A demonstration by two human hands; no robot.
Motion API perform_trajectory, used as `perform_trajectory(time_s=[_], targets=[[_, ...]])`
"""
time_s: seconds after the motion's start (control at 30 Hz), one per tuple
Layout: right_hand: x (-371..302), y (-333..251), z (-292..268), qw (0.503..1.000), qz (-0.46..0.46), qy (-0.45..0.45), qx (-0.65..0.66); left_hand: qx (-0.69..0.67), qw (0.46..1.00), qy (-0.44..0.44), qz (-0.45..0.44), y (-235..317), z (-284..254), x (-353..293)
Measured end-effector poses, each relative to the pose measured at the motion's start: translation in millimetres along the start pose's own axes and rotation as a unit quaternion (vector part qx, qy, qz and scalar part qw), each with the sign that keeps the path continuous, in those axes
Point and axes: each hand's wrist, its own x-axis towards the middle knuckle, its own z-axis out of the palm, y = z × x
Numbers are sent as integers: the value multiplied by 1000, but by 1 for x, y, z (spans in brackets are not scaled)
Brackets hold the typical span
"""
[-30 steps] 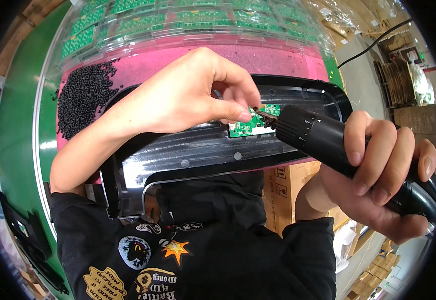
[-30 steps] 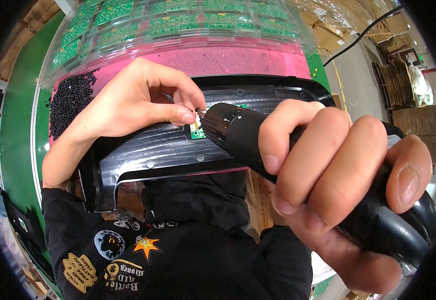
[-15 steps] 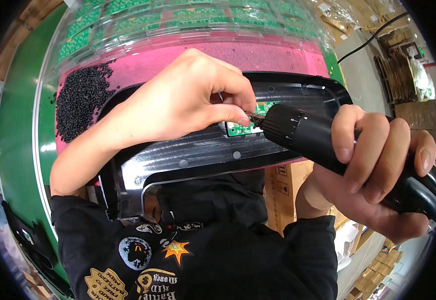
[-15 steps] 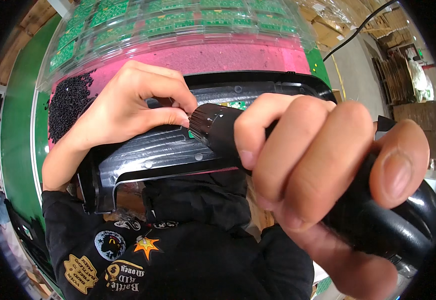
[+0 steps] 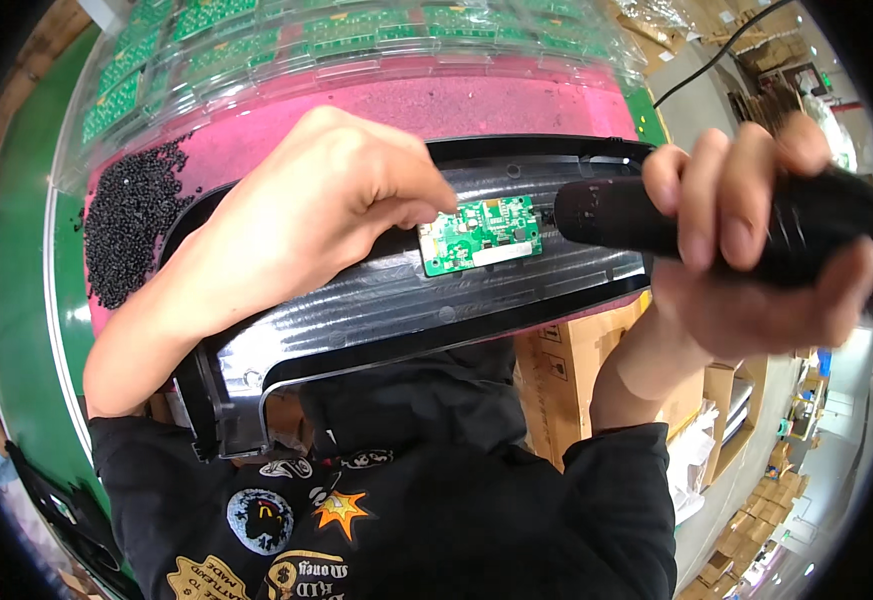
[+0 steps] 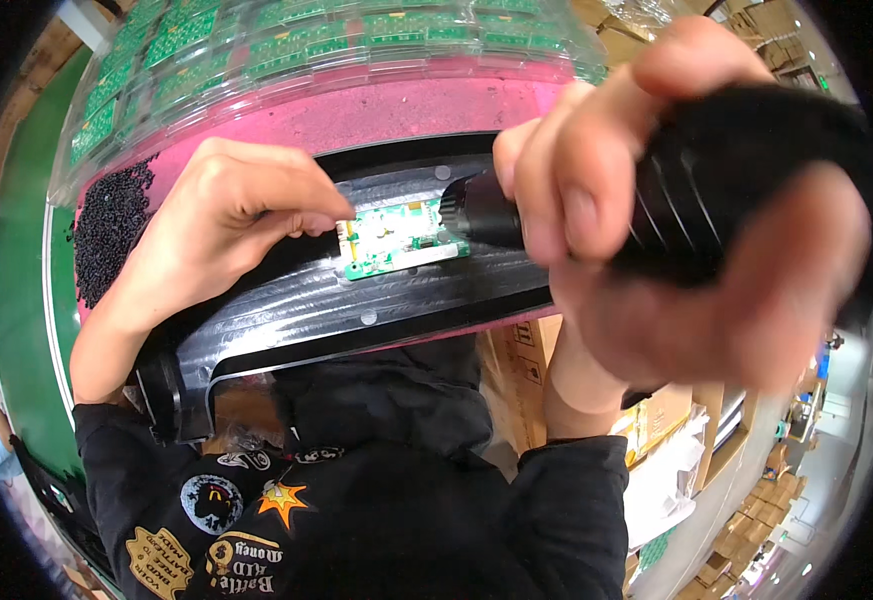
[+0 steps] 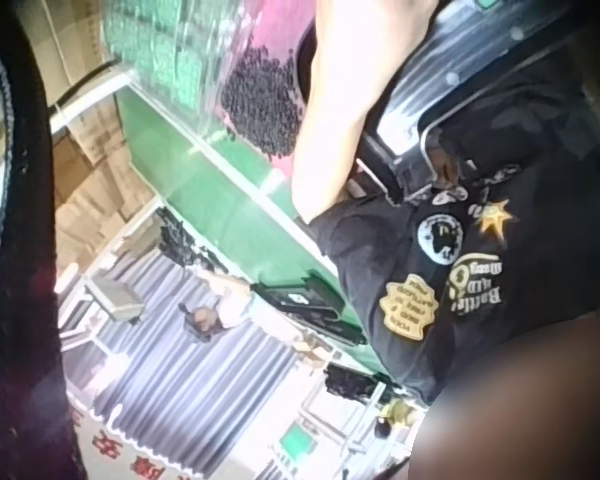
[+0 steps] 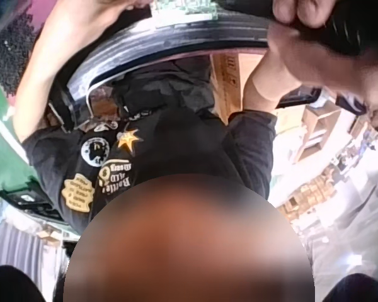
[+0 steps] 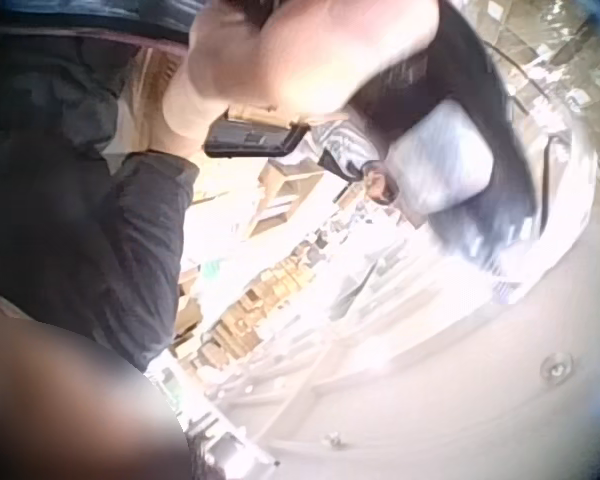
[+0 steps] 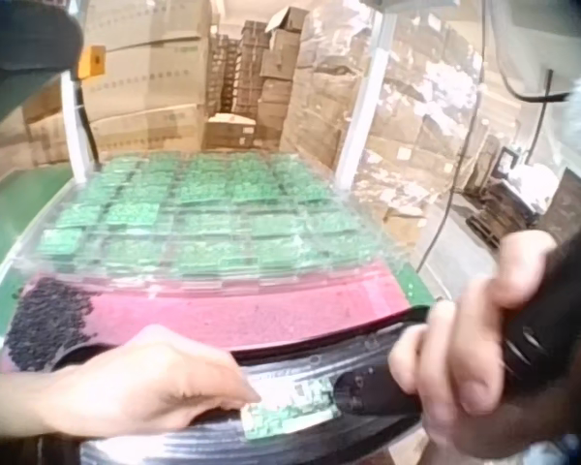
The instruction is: The recorder is assembling electronic components by placing a PCB into a plastic housing and securing it with an electric screwdriver.
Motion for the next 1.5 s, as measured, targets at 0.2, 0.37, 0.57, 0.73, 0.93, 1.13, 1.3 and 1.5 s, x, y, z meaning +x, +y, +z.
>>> perform_trajectory(time_s=[0.2, 0.37, 0.57, 0.73, 0.93, 1.13, 1.3, 1.5], targets=[[2, 16, -12, 989, 87, 104, -63, 18, 998, -40, -51, 1, 2, -2], [2, 27, -14, 987, 92, 119, -56, 38, 997, -60, -31, -2, 0, -4], [2, 31, -19, 986, 83, 131, -62, 62, 990, -108, -63, -6, 4, -5], [8, 39, -22, 987, 96, 101, -82, 101, 982, -140, -80, -7, 3, -5], [15, 45, -28, 988, 132, 50, -67, 152, 970, -159, -102, 3, 0, -6], [13, 47, -24, 990, 124, 30, -61, 149, 974, -153, -76, 1, -4, -9], [12, 40, -9, 990, 118, 49, -67, 132, 977, -147, -80, 4, -7, -11], [11, -1, 20, 989, 13, 39, 144, 8, 1000, -23, -5, -2, -6, -2]])
